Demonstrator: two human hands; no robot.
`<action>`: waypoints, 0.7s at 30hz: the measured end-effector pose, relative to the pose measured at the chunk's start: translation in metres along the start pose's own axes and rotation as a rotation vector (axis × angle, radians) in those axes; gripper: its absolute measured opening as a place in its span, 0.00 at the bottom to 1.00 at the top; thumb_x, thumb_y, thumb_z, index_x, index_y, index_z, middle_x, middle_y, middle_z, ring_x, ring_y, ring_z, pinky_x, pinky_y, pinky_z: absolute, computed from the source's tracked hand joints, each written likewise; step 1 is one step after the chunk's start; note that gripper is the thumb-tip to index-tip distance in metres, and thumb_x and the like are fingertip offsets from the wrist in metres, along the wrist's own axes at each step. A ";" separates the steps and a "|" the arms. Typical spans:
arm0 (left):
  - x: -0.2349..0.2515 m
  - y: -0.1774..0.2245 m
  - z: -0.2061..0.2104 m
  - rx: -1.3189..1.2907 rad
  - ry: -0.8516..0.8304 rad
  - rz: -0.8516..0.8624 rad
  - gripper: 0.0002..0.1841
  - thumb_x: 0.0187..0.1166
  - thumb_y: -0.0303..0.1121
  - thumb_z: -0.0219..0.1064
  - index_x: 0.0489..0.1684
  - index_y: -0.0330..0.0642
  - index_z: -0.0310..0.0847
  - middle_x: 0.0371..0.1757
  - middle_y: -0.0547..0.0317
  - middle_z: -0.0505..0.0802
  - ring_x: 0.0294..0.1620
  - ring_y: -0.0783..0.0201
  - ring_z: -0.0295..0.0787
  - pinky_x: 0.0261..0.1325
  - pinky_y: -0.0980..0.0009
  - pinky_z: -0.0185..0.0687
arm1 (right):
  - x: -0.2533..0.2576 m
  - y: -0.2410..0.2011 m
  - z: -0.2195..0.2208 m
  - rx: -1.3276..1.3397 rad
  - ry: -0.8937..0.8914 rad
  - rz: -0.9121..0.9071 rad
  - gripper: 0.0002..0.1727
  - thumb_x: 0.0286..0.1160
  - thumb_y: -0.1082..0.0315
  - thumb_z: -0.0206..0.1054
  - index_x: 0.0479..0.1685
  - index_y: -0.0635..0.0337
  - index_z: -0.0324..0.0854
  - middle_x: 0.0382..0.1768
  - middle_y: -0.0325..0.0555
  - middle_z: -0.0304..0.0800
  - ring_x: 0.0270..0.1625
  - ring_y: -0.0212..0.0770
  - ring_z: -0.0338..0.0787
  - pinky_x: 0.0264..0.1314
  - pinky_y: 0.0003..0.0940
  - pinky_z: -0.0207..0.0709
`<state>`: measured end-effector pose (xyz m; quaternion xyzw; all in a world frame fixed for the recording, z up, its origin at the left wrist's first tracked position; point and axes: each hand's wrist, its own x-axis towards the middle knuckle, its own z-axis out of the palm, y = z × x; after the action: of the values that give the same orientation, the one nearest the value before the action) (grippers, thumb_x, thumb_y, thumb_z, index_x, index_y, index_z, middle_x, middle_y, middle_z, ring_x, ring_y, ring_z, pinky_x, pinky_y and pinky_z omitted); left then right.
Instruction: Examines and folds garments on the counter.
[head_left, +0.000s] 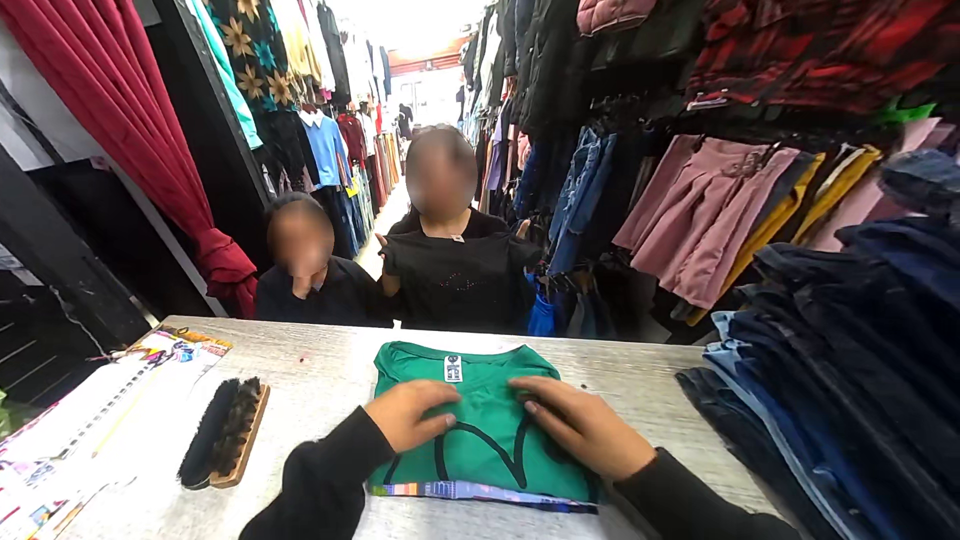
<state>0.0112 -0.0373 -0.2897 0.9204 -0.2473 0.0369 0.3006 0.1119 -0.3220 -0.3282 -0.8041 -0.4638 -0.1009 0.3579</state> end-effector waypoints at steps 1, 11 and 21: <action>0.006 -0.001 -0.011 0.030 0.001 -0.026 0.20 0.88 0.35 0.58 0.67 0.30 0.84 0.70 0.38 0.88 0.77 0.48 0.82 0.83 0.53 0.71 | 0.005 0.002 -0.005 -0.002 0.005 0.036 0.21 0.85 0.60 0.55 0.65 0.60 0.87 0.59 0.51 0.93 0.56 0.45 0.94 0.62 0.45 0.86; 0.083 -0.017 -0.110 0.310 0.301 -0.056 0.18 0.84 0.31 0.65 0.65 0.28 0.84 0.67 0.37 0.89 0.74 0.45 0.84 0.81 0.50 0.73 | 0.025 -0.009 0.000 0.168 -0.114 0.125 0.19 0.89 0.60 0.54 0.57 0.58 0.90 0.42 0.45 0.95 0.37 0.34 0.93 0.45 0.34 0.89; 0.174 -0.010 -0.196 0.622 0.277 -0.104 0.30 0.84 0.49 0.61 0.74 0.32 0.77 0.72 0.30 0.84 0.77 0.34 0.79 0.79 0.34 0.67 | 0.017 0.004 0.015 0.122 -0.010 0.023 0.17 0.83 0.63 0.56 0.51 0.55 0.93 0.45 0.46 0.96 0.46 0.38 0.94 0.54 0.35 0.86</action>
<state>0.1841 0.0067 -0.0970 0.9656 -0.1336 0.2197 0.0376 0.1222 -0.3018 -0.3326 -0.7864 -0.4616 -0.0643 0.4053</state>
